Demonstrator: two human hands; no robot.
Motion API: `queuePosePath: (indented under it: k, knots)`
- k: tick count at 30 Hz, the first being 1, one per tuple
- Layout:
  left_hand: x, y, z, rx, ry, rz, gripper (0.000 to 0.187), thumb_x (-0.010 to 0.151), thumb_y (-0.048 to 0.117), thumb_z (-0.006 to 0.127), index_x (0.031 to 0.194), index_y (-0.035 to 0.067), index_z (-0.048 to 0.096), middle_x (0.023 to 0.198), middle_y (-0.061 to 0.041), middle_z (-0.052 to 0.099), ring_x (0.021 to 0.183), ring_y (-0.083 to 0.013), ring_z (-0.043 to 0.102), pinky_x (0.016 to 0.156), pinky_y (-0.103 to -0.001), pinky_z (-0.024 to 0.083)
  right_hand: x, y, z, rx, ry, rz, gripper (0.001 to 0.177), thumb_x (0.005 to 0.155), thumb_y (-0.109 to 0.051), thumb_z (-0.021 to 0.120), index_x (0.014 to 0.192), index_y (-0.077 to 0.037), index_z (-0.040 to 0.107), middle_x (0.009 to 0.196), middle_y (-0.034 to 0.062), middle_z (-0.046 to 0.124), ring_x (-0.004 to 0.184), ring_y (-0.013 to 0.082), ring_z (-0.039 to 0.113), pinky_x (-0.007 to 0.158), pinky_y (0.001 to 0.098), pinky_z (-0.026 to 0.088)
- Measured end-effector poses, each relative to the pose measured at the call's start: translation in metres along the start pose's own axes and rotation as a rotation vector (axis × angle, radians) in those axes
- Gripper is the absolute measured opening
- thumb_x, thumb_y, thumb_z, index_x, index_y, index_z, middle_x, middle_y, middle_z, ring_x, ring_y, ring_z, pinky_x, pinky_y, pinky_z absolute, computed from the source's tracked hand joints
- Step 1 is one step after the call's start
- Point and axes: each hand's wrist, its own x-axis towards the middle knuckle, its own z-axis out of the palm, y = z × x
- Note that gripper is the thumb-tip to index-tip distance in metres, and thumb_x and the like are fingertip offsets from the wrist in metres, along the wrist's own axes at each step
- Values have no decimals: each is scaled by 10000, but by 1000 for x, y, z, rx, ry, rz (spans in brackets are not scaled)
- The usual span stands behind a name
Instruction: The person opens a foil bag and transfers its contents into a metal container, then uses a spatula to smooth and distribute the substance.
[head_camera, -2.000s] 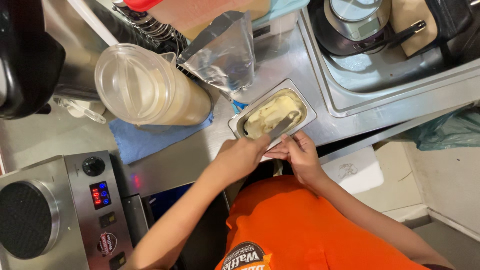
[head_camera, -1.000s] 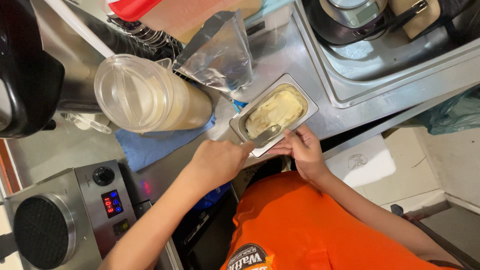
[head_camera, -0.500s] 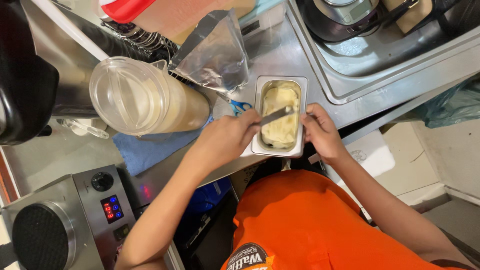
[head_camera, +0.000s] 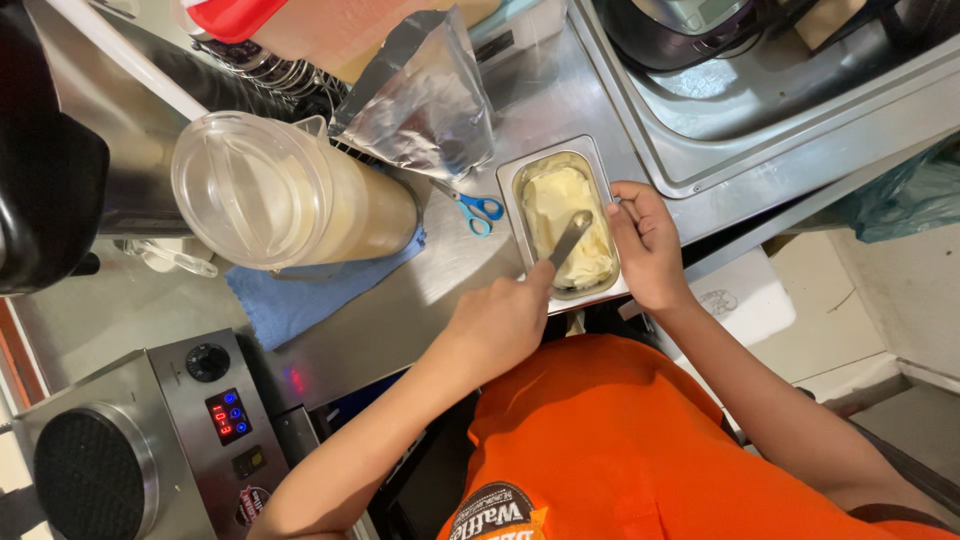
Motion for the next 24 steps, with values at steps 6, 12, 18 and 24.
queuePosePath:
  k: [6, 12, 18, 24]
  knots:
    - [-13, -2, 1, 76, -87, 126, 192, 985, 160, 528, 1130, 34, 545, 708, -236, 687, 706, -460, 689, 621, -576, 532, 5, 5, -8, -89, 23, -11, 243, 1109, -56, 516, 1330, 42, 543, 953, 11, 609, 807, 24, 487, 704, 187, 409]
    - [-8, 1, -14, 146, -156, 251, 251, 965, 193, 549, 1167, 48, 585, 684, -210, 689, 658, -434, 690, 586, -562, 526, 35, -14, -23, -177, -168, 12, 262, 1084, -79, 539, 1311, 44, 581, 916, -2, 634, 787, 23, 533, 685, 192, 457]
    - [11, 9, -64, 279, -128, 270, 206, 964, 263, 567, 1102, 137, 656, 704, -186, 702, 679, -426, 694, 589, -568, 521, 90, -43, -34, -343, -552, 201, 337, 1018, -154, 578, 1317, -13, 638, 1031, 22, 740, 887, 60, 652, 743, 223, 546]
    - [7, -1, -74, 40, 71, 130, 235, 991, 268, 561, 1163, 152, 673, 777, -203, 722, 746, -451, 685, 663, -562, 519, 82, -55, -51, -568, -410, 131, 321, 1081, -248, 512, 1299, -127, 715, 839, 21, 664, 718, 114, 548, 637, 270, 473]
